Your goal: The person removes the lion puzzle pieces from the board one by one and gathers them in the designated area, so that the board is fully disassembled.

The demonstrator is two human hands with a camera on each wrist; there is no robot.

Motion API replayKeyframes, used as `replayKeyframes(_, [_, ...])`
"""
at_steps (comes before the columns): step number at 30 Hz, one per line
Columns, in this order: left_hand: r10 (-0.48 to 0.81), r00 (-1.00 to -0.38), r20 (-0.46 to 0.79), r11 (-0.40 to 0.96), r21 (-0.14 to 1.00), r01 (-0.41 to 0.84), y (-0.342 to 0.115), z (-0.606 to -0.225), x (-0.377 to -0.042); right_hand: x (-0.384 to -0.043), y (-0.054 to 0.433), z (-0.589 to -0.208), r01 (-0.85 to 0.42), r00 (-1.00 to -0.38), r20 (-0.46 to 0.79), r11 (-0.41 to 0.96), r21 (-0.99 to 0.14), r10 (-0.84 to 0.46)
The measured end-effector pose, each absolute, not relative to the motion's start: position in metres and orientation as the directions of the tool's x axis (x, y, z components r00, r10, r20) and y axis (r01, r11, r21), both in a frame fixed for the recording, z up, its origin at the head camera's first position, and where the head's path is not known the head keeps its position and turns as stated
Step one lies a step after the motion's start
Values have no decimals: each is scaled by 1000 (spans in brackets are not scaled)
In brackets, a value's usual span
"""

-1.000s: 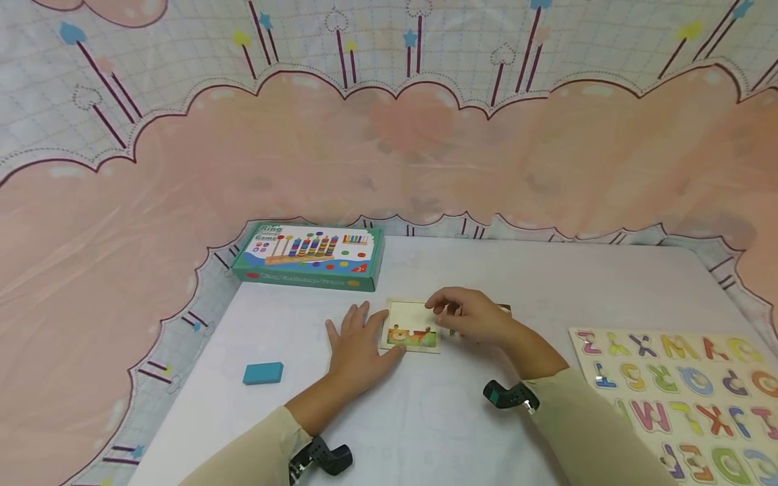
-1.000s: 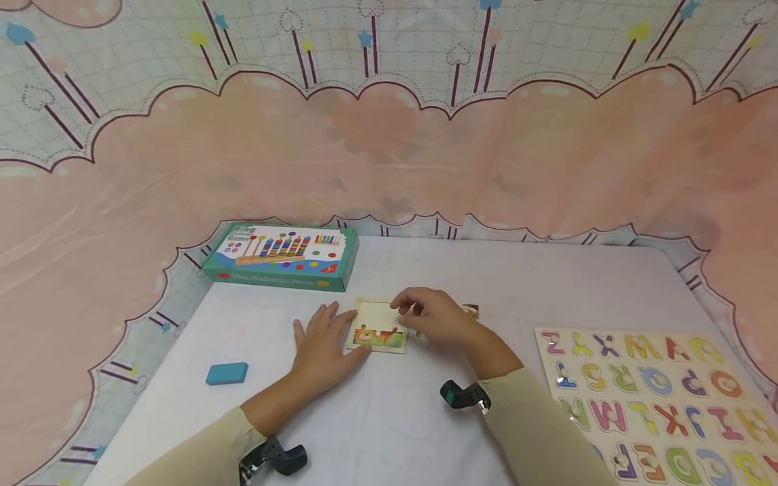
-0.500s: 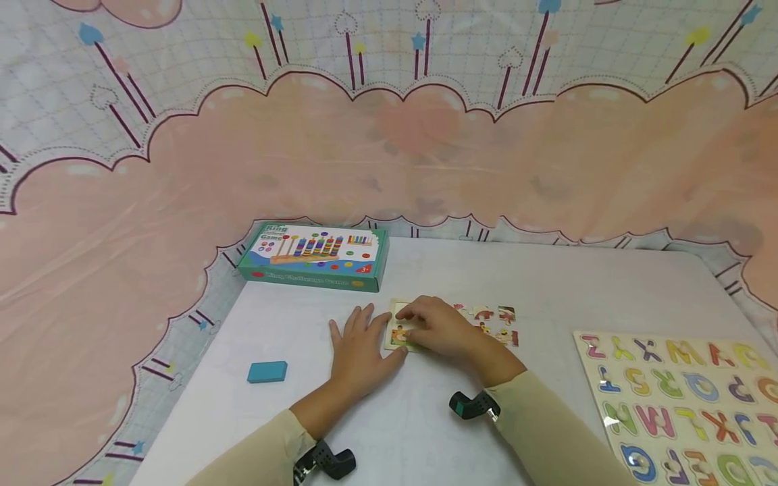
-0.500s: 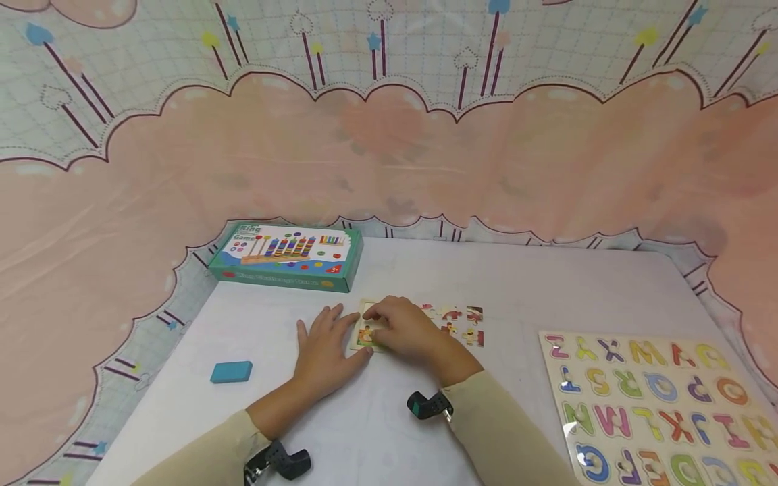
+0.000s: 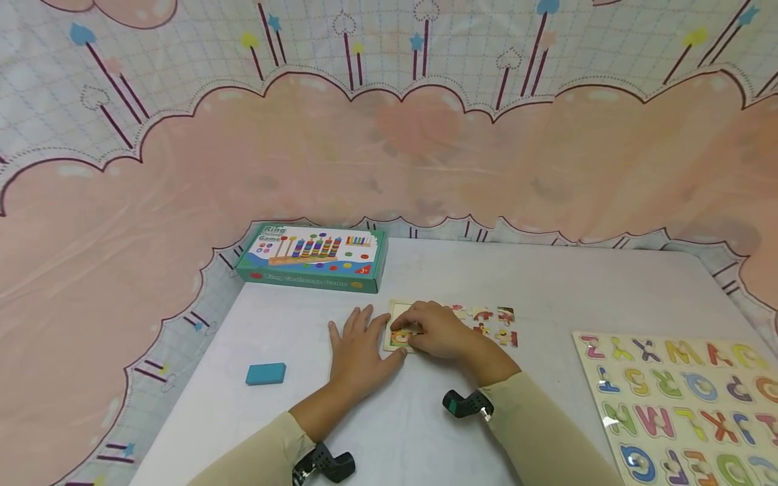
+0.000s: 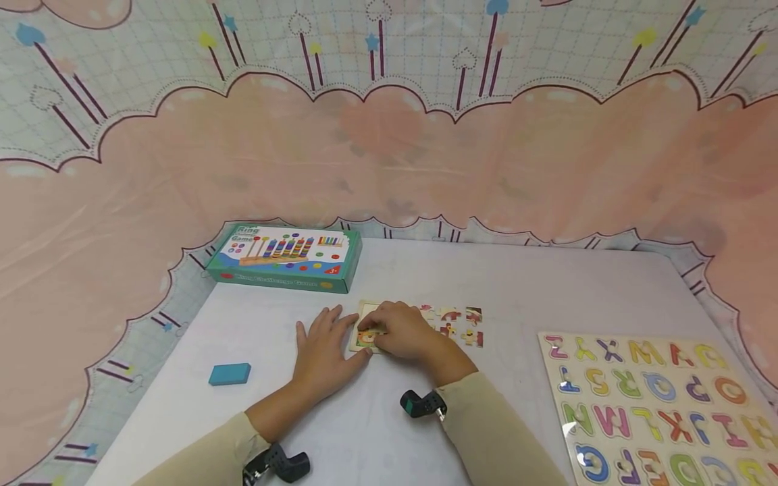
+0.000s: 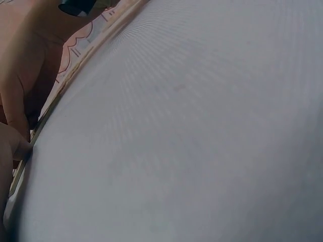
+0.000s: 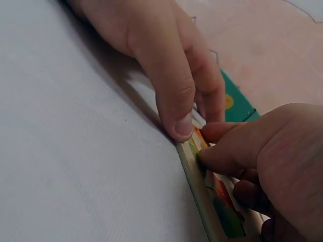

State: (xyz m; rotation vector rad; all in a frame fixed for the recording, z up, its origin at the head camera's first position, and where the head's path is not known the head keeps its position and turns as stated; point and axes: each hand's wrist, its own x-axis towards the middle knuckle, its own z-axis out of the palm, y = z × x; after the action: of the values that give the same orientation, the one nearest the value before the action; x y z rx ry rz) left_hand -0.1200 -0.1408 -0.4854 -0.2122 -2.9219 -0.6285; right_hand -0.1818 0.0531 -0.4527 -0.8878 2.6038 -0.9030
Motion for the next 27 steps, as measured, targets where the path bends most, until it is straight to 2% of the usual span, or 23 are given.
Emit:
replayKeyframes(8, [108,-981,162,900,404,166,-141,-482,-119,-180,51,-450,-435,-803,-47,638,-636,-594])
replayKeyframes(16, [105,-981,163,901,401,163,-141,-482,-119,-183,54,-451,-462,-786,-24,613,-641,-618])
replayKeyframes(27, [107,-981,164,898,407,166,-142,-482,-119,-183,51,-447,-360,-812,-85,611,-705,-577])
